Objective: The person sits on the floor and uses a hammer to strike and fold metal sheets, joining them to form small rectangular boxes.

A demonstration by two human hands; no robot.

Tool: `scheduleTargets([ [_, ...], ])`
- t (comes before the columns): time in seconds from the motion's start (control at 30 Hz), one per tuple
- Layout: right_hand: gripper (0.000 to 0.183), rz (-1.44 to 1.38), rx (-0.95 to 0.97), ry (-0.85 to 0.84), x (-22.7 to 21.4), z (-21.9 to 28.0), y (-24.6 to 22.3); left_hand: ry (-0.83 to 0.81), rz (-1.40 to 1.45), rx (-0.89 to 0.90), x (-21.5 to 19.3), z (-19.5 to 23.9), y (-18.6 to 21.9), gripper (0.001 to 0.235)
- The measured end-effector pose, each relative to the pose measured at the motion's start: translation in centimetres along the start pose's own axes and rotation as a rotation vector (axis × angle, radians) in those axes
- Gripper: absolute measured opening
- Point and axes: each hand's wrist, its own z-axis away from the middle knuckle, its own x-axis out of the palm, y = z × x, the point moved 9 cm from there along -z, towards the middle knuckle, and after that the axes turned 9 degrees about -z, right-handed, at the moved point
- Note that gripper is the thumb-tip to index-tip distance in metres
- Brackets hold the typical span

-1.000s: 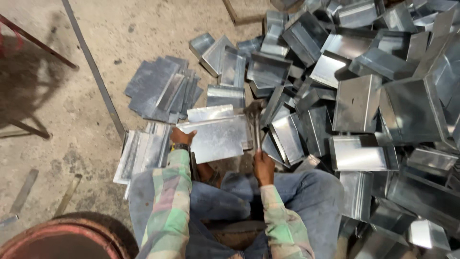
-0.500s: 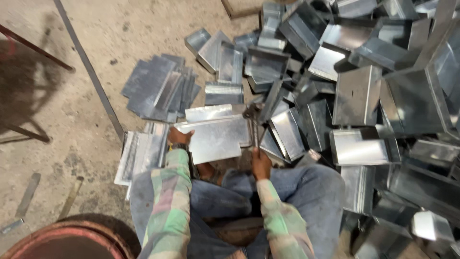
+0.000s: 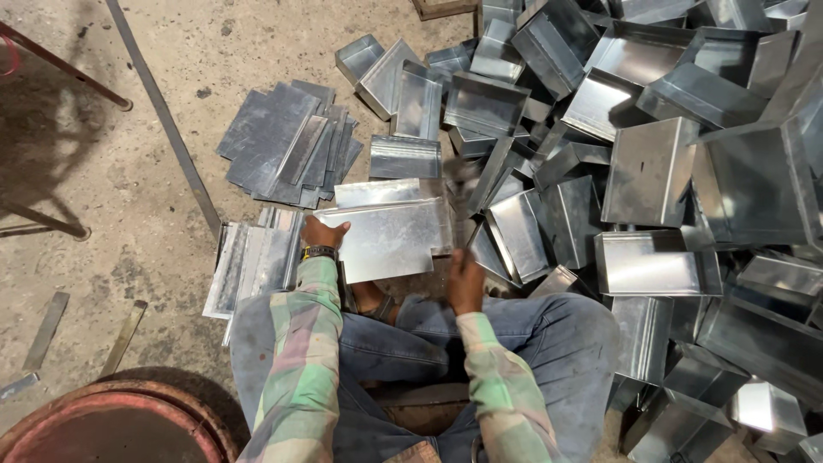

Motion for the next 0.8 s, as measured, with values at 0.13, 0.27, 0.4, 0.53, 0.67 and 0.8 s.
scheduleTargets([
  [0.13,0.038,0.115,0.086,0.023,0.5,-0.2,0.3,0.083,-0.043,0.083,-0.5,-1.4,1.7,0.097],
  [0.27,0.040,-0.161,0.201,0.015,-3.0,1.3,-4.3,-0.056,-0.023,0.026,0.4,0.1,0.3,0.093],
  [0.4,0.041,-0.243,0.161,0.053,-2.9,0.9,-4.6,-0.029,-0.072,0.033,-0.4,0.6,0.6,0.094],
  [0.53,0.035,0.001,0.012,0.055,0.7,2.1,1.6,-0.016,-0.053,0.033,0.6,-0.4,0.2,0.097],
  [0.67,0.036,-0.074,0.219,-0.014,0.8,1.3,3.2,0.061,-0.082,0.090,0.3,-0.6,1.0,0.102],
  [0.8,0.041,-0.275,0.301,0.006,-2.2,1.5,-1.8,-0.020,-0.025,0.027,0.6,0.2,0.7,0.095],
])
